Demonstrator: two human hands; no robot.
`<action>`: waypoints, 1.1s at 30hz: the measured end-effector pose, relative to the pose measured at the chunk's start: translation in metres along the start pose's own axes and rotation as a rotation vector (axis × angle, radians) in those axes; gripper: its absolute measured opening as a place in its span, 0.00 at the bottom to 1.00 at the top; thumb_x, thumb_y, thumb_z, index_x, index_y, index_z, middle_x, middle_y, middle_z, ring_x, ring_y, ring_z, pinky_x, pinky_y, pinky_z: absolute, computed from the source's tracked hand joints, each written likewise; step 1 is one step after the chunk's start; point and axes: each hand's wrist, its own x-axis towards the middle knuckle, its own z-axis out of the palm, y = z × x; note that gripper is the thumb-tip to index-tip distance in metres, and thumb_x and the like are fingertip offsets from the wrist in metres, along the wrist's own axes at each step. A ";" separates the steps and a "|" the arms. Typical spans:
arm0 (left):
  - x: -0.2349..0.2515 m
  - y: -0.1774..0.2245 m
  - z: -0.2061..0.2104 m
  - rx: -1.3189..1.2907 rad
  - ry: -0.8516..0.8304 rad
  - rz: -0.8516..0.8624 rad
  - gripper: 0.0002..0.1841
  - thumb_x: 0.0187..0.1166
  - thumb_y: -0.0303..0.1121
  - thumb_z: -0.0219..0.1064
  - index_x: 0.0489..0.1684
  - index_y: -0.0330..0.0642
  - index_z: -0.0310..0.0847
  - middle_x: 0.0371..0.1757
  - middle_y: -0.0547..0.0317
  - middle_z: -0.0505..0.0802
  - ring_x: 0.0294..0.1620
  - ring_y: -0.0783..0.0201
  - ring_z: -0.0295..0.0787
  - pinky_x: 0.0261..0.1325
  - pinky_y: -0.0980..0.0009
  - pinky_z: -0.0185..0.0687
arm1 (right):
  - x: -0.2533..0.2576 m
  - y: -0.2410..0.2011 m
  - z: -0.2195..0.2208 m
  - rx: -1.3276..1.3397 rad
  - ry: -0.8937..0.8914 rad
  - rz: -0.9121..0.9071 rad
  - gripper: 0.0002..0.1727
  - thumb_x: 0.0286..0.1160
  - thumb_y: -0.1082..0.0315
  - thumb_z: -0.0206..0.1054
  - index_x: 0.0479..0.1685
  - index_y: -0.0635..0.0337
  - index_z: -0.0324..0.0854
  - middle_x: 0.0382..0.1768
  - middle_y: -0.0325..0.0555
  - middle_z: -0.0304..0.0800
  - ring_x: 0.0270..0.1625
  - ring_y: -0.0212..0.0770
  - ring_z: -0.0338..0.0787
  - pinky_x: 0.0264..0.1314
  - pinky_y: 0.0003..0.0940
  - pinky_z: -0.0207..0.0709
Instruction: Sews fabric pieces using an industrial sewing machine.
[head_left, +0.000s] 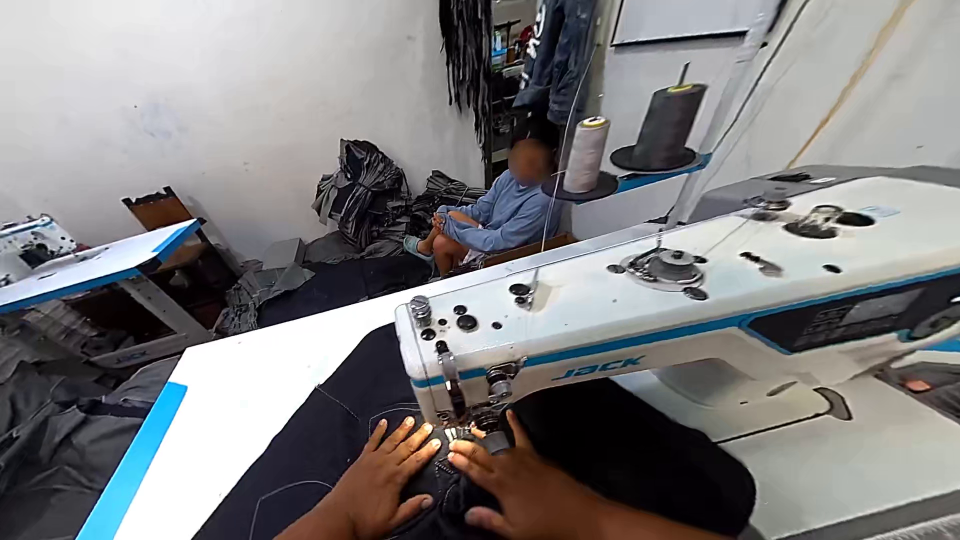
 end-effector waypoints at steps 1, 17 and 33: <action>-0.001 0.011 0.003 0.002 0.017 -0.069 0.36 0.86 0.57 0.49 0.89 0.45 0.65 0.92 0.52 0.67 0.95 0.44 0.52 0.88 0.30 0.39 | 0.002 0.011 -0.008 -0.011 -0.058 -0.051 0.39 0.87 0.38 0.52 0.89 0.55 0.66 0.89 0.51 0.66 0.94 0.65 0.52 0.83 0.87 0.27; -0.010 0.048 0.023 -0.117 0.197 -0.017 0.33 0.85 0.53 0.58 0.78 0.32 0.77 0.83 0.38 0.78 0.88 0.40 0.67 0.90 0.41 0.53 | -0.016 -0.058 -0.022 0.254 -0.072 0.302 0.26 0.92 0.54 0.49 0.83 0.51 0.76 0.89 0.38 0.68 0.96 0.58 0.48 0.83 0.86 0.24; 0.064 0.166 0.010 -0.210 -0.246 -0.551 0.60 0.80 0.72 0.49 0.92 0.24 0.29 0.94 0.28 0.33 0.97 0.36 0.23 0.92 0.38 0.20 | 0.015 0.051 -0.092 -0.064 -0.312 -0.340 0.20 0.90 0.75 0.49 0.71 0.73 0.80 0.68 0.68 0.85 0.70 0.66 0.85 0.74 0.60 0.72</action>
